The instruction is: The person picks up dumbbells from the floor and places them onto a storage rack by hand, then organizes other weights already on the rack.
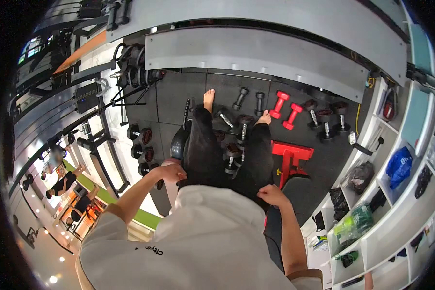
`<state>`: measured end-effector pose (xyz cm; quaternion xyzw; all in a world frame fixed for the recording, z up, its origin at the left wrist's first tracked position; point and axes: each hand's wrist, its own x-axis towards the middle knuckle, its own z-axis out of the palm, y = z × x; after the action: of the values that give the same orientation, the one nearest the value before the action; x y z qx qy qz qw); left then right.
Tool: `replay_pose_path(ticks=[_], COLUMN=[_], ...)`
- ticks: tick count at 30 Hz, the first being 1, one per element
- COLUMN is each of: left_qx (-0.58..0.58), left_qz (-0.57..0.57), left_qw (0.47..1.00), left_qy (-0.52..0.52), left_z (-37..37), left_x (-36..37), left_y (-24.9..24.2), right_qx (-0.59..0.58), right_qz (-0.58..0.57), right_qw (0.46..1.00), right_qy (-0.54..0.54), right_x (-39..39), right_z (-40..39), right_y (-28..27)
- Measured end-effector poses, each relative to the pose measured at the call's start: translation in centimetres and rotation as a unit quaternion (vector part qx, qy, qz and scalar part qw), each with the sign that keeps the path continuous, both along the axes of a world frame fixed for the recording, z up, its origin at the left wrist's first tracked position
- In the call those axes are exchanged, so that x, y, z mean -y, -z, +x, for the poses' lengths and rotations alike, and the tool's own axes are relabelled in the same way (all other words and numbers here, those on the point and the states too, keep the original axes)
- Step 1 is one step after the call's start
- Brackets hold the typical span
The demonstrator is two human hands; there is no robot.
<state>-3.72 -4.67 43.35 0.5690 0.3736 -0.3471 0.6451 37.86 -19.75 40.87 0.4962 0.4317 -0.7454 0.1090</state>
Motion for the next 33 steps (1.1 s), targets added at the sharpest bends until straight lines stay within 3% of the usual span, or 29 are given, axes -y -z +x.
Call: replay_pose_path(ticks=[1,2,3,4,5,6,7,8,9,10,12,15,17,19,21,27,29,33], left_qx=[-0.034,-0.064,-0.13,-0.191,-0.19,-0.136,-0.07,-0.127,-0.121,-0.183,-0.149,-0.142,-0.202,-0.195,-0.213,-0.17,-0.212,-0.152], left_qz=[-0.154,-0.301,-0.388,-0.474,-0.476,-0.309,-0.133,0.109,0.188,0.184,0.208,0.14,0.155,0.152,0.265,0.238,0.106,0.144], left_qw=[0.98,0.921,0.873,0.809,0.807,0.853,0.862,0.936,0.93,0.95,0.964,0.98,0.953,0.956,0.9,0.918,0.933,0.941], left_qy=[0.122,0.237,0.265,0.292,0.293,0.399,0.485,0.309,0.291,0.174,0.075,0.008,-0.165,-0.159,-0.272,-0.267,-0.271,-0.265], left_z=[0.6,1.4,1.8,2.6,4.6,6.8,8.1,8.0,7.6,9.8,10.5,14.3,15.3,15.5,15.9,16.2,16.2,15.5], left_x=[-0.7,-1.4,-1.7,-2.0,-4.6,-7.7,-9.4,-9.8,-8.9,-10.9,-8.2,-7.2,-5.9,-4.6,-3.4,-3.9,-4.8,-4.2], left_y=[3.3,7.4,13.3,19.0,24.2,29.4,34.1,38.3,45.9,46.1,56.3,60.3,62.5,65.3,66.5,68.0,67.2,65.2], right_qx=[-0.004,0.028,0.061,0.176,0.178,0.257,0.336,0.397,0.396,0.411,0.428,0.398,0.371,0.372,0.374,0.381,0.383,0.387], right_qz=[-0.007,0.022,0.054,0.132,0.13,0.178,0.222,0.17,0.161,0.158,0.139,0.189,0.17,0.183,0.201,0.185,0.185,0.189], right_qw=[1.0,0.997,0.986,0.953,0.953,0.93,0.899,0.891,0.894,0.89,0.887,0.89,0.895,0.89,0.884,0.892,0.893,0.891], right_qy=[0.0,0.073,0.147,0.207,0.207,0.194,0.175,0.142,0.134,0.12,0.097,0.118,0.183,0.189,0.197,0.159,0.149,0.141], right_x=[0.4,0.6,0.3,-0.9,-1.0,-0.4,0.4,-0.3,-0.6,-0.7,0.1,0.9,1.8,2.2,2.4,2.7,2.7,2.6], right_z=[-0.2,-0.4,-0.6,-1.9,-3.3,-4.9,-6.2,-7.1,-7.7,-8.1,-8.4,-8.3,-7.7,-7.3,-7.3,-7.0,-6.9,-6.9], right_y=[1.9,4.4,7.7,9.7,12.7,15.3,17.6,18.4,19.2,20.0,20.6,21.6,21.8,22.0,22.1,22.2,22.2,22.4])
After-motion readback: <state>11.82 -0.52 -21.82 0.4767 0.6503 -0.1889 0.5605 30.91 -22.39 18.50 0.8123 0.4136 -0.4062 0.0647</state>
